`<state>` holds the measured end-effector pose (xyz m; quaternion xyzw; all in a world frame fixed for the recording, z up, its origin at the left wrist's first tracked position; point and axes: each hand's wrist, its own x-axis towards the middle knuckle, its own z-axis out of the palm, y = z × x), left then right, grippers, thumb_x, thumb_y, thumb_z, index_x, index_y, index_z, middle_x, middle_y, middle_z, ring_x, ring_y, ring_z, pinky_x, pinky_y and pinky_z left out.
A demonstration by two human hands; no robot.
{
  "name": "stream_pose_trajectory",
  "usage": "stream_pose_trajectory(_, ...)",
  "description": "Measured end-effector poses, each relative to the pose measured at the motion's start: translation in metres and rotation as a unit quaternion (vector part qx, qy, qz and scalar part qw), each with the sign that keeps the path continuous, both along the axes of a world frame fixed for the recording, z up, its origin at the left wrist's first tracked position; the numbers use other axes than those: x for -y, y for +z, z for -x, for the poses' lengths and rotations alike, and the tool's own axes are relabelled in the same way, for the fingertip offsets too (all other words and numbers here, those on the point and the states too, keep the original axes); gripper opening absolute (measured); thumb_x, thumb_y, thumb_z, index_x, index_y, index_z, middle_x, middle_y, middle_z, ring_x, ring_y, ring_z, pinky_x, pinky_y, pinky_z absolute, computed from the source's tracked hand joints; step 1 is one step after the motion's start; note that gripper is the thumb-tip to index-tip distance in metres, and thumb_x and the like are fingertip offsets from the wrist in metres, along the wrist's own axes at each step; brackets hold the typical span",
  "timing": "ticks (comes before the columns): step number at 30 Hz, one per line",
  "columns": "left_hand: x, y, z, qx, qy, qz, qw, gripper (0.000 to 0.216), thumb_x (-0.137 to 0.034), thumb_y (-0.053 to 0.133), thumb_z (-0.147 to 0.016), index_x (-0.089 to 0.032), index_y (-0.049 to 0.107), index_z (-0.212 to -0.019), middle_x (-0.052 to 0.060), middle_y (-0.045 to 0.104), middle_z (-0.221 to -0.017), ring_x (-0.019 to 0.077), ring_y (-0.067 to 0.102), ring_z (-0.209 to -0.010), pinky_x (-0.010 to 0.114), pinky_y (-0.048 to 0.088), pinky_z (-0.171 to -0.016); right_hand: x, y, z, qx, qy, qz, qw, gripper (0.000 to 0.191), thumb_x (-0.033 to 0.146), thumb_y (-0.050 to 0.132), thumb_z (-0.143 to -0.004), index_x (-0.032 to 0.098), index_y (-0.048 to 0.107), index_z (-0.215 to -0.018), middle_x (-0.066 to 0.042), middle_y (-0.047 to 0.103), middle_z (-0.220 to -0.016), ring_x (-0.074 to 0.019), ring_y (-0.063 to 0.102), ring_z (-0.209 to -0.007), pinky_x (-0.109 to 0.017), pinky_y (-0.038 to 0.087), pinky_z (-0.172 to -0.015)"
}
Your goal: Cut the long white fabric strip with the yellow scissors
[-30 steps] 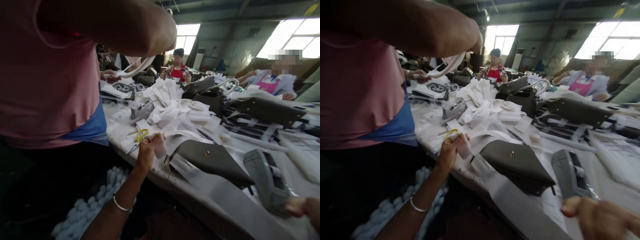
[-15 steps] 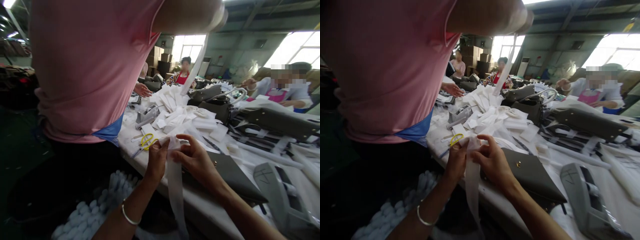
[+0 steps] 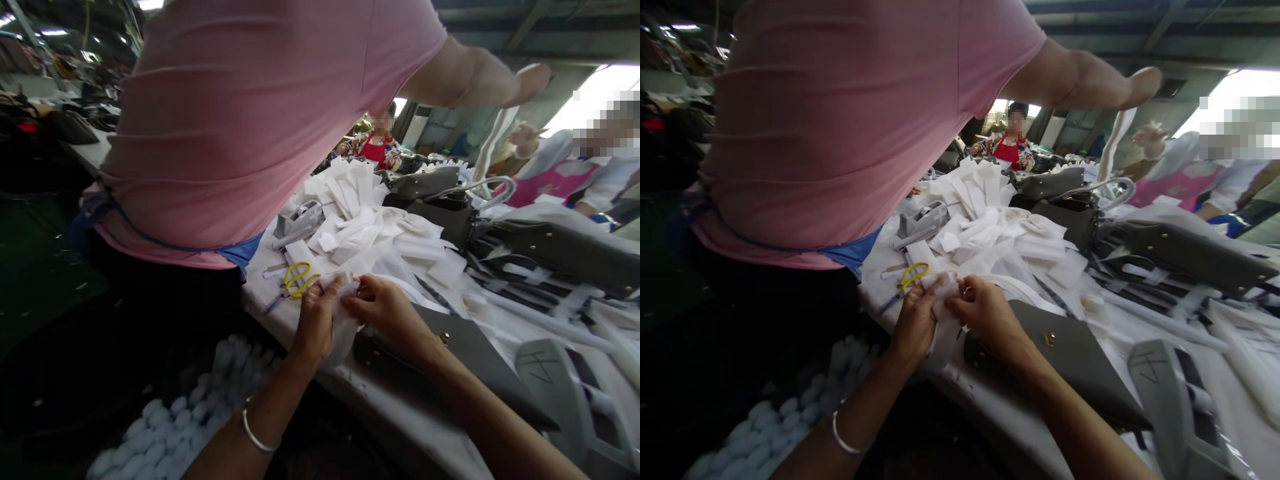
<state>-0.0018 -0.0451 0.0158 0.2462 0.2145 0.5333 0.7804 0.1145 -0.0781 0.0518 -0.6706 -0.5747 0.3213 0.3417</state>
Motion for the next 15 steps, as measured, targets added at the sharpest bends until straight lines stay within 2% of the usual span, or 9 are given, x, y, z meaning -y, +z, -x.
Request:
stream_pose_trajectory(5,0.002,-0.008,0.008,0.040,-0.037,-0.040,0.998,0.060,-0.058,0.069,-0.079,-0.010,0.066,-0.115,0.015,0.073,-0.097,0.0269,0.071,-0.089,0.035,0.056,-0.077,-0.009,0.001,-0.001,-0.048,0.008,0.034,0.998,0.014,0.026,0.067,-0.072,0.018,0.060,-0.082,0.002,0.063,-0.059,-0.0110,0.055,-0.045,-0.020,0.039,-0.040)
stream_pose_trajectory(8,0.003,-0.013,0.011,0.034,-0.055,-0.068,0.996,0.073,-0.055,0.080,-0.070,-0.014,0.059,-0.127,0.014,0.073,-0.102,0.0269,0.071,-0.089,0.035,0.056,-0.077,-0.012,0.000,-0.003,-0.055,0.022,0.045,0.997,0.015,0.027,0.068,-0.073,0.017,0.062,-0.083,0.003,0.060,-0.055,-0.0103,0.053,-0.044,-0.020,0.039,-0.040)
stream_pose_trajectory(11,0.001,-0.018,0.009,-0.030,-0.038,-0.081,0.996,0.058,-0.042,0.081,-0.073,-0.016,0.063,-0.122,0.012,0.073,-0.102,0.0251,0.071,-0.087,0.035,0.056,-0.077,-0.013,-0.004,-0.006,-0.068,0.040,0.056,0.995,0.022,0.033,0.069,-0.074,0.017,0.066,-0.089,0.003,0.060,-0.056,-0.0106,0.053,-0.044,-0.020,0.040,-0.041)
stream_pose_trajectory(13,-0.001,-0.020,0.008,-0.075,-0.002,-0.091,0.993,0.042,-0.040,0.074,-0.080,-0.014,0.068,-0.112,0.011,0.074,-0.101,0.0242,0.070,-0.090,0.034,0.055,-0.082,-0.015,-0.008,-0.009,-0.066,0.057,0.061,0.994,0.027,0.038,0.070,-0.075,0.017,0.069,-0.093,0.002,0.063,-0.062,-0.0115,0.054,-0.047,-0.021,0.042,-0.044)
stream_pose_trajectory(15,-0.004,-0.019,0.008,-0.105,0.024,-0.111,0.988,0.035,-0.038,0.071,-0.083,-0.013,0.071,-0.107,0.011,0.074,-0.099,0.0241,0.070,-0.094,0.034,0.054,-0.088,-0.016,-0.012,-0.012,-0.049,0.081,0.047,0.994,0.031,0.044,0.071,-0.076,0.018,0.073,-0.092,0.000,0.067,-0.069,-0.0132,0.058,-0.055,-0.023,0.044,-0.051)
